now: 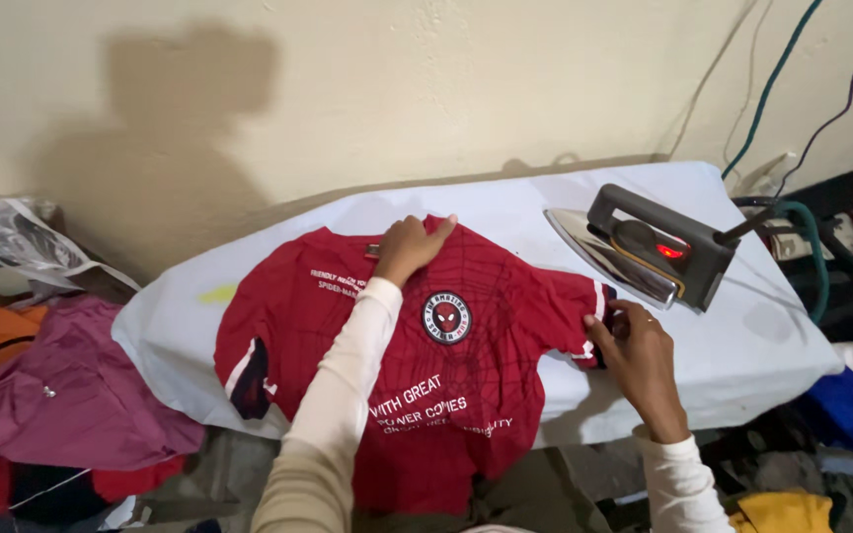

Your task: The person irons and folds shirts on an ironing board, moving the iron over the fabric and folding the sleeves and bodies of the shirts one at a time.

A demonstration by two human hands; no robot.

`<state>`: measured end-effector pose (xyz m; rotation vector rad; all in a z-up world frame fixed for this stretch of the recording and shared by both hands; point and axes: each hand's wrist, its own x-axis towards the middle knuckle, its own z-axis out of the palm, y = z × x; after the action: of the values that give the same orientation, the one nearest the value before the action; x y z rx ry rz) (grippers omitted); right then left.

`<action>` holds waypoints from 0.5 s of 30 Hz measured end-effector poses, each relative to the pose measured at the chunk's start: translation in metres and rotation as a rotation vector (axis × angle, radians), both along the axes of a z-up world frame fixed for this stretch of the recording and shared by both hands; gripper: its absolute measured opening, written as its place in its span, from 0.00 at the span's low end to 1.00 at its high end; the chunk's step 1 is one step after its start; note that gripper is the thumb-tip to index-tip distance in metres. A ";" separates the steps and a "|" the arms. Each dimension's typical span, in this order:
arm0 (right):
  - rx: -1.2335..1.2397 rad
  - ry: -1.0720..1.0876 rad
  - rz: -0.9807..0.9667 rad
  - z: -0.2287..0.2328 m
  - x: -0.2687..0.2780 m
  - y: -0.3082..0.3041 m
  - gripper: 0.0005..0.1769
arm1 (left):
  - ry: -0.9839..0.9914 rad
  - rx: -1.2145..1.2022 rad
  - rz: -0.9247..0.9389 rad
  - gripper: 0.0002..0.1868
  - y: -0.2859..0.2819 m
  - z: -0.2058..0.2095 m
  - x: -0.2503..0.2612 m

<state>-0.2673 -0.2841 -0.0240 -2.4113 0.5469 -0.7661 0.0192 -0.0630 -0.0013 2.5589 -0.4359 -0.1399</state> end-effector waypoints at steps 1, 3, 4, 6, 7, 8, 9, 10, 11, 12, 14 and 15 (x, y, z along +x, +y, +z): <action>0.109 -0.086 0.037 -0.002 0.001 0.002 0.21 | 0.104 -0.079 -0.008 0.43 -0.005 -0.002 0.003; 0.219 -0.173 0.065 -0.005 0.000 0.002 0.22 | 0.252 -0.339 -0.038 0.35 -0.010 -0.010 0.010; 0.214 -0.241 0.072 -0.005 0.002 0.002 0.19 | 0.391 -0.601 -0.066 0.29 -0.010 -0.012 0.015; 0.211 -0.312 0.072 -0.003 -0.003 -0.001 0.17 | 0.496 -0.749 -0.035 0.24 -0.002 -0.013 0.019; 0.354 -0.424 0.112 0.000 -0.010 -0.002 0.14 | 0.602 -0.897 0.005 0.21 0.008 -0.013 0.019; 0.499 -0.534 0.149 0.004 -0.017 -0.001 0.12 | 0.103 -0.768 -0.284 0.23 0.034 -0.016 0.009; 0.502 -0.535 0.138 0.008 -0.021 0.001 0.12 | -0.392 -0.601 -0.559 0.31 0.051 -0.016 -0.001; 0.646 -0.641 0.203 0.012 -0.028 0.005 0.10 | 0.108 -1.049 -0.461 0.26 0.058 -0.011 -0.010; 0.790 -0.749 0.267 0.016 -0.034 0.010 0.10 | 0.639 -1.450 -0.312 0.22 0.069 -0.003 -0.019; 0.793 -0.745 0.258 0.022 -0.037 0.015 0.10 | 0.649 -1.446 -0.310 0.22 0.075 0.007 -0.031; 0.809 -0.713 0.261 0.035 -0.042 0.024 0.08 | 0.519 -1.476 -0.399 0.22 0.093 0.030 -0.059; 0.807 -0.715 0.257 0.042 -0.048 0.027 0.08 | 0.523 -1.475 -0.402 0.22 0.099 0.043 -0.072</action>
<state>-0.3153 -0.2570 0.0179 -1.3151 0.1798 -0.9769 -0.0529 0.0358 0.0416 0.9245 -0.5368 -0.4218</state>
